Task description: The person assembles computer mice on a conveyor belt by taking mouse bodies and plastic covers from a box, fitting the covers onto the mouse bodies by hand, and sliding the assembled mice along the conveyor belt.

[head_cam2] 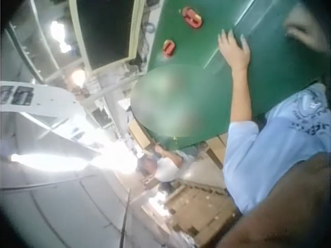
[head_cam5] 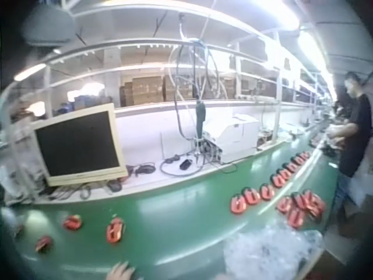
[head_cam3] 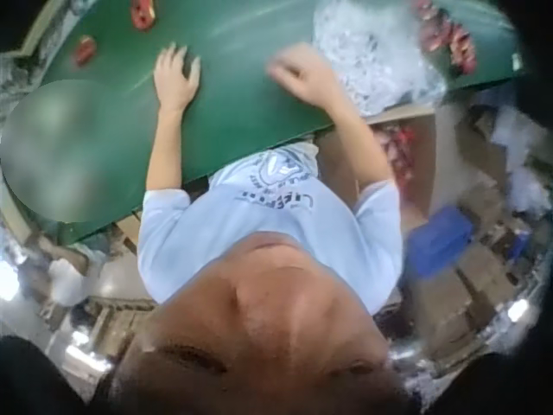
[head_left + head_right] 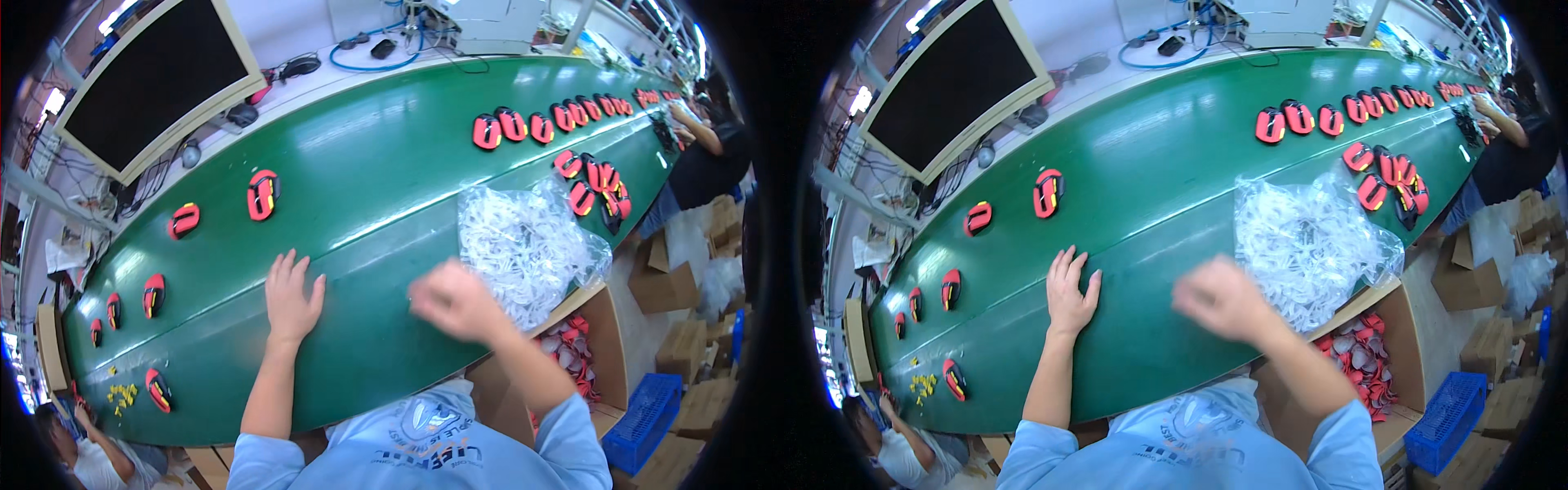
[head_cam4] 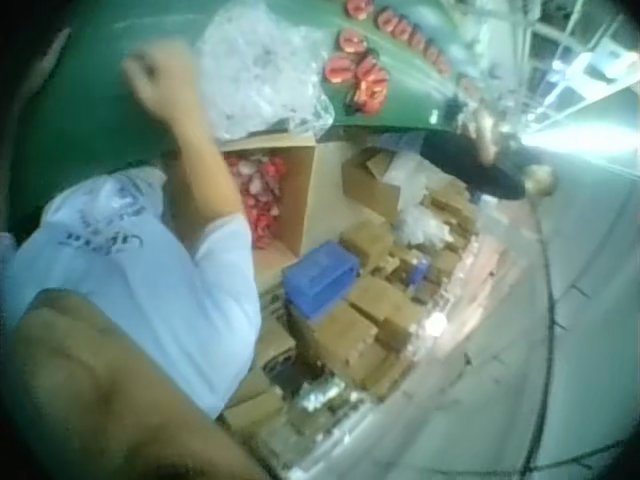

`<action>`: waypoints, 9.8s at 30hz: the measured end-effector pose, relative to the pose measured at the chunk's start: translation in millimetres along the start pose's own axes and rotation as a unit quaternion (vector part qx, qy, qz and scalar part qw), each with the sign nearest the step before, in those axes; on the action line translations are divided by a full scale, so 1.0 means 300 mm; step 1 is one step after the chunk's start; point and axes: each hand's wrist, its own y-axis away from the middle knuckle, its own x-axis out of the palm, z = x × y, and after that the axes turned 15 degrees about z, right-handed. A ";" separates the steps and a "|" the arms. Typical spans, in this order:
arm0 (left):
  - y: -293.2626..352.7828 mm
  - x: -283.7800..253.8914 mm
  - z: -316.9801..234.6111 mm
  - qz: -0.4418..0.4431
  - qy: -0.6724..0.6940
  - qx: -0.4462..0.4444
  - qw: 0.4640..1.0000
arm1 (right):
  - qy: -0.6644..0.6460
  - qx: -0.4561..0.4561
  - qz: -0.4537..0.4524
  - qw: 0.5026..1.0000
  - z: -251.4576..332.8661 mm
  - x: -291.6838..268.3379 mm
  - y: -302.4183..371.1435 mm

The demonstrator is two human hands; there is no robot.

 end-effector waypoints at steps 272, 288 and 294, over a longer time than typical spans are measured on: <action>0.007 0.053 -0.147 0.083 0.142 0.366 0.916 | -0.083 -0.089 -0.151 0.981 0.148 0.254 -0.193; -0.944 0.266 -0.698 0.133 0.068 0.002 0.989 | -0.014 0.222 -0.224 0.949 0.012 -0.048 0.325; -0.908 0.258 -0.528 0.106 0.128 0.068 0.984 | 0.291 0.330 -0.109 0.891 -0.314 -0.247 0.338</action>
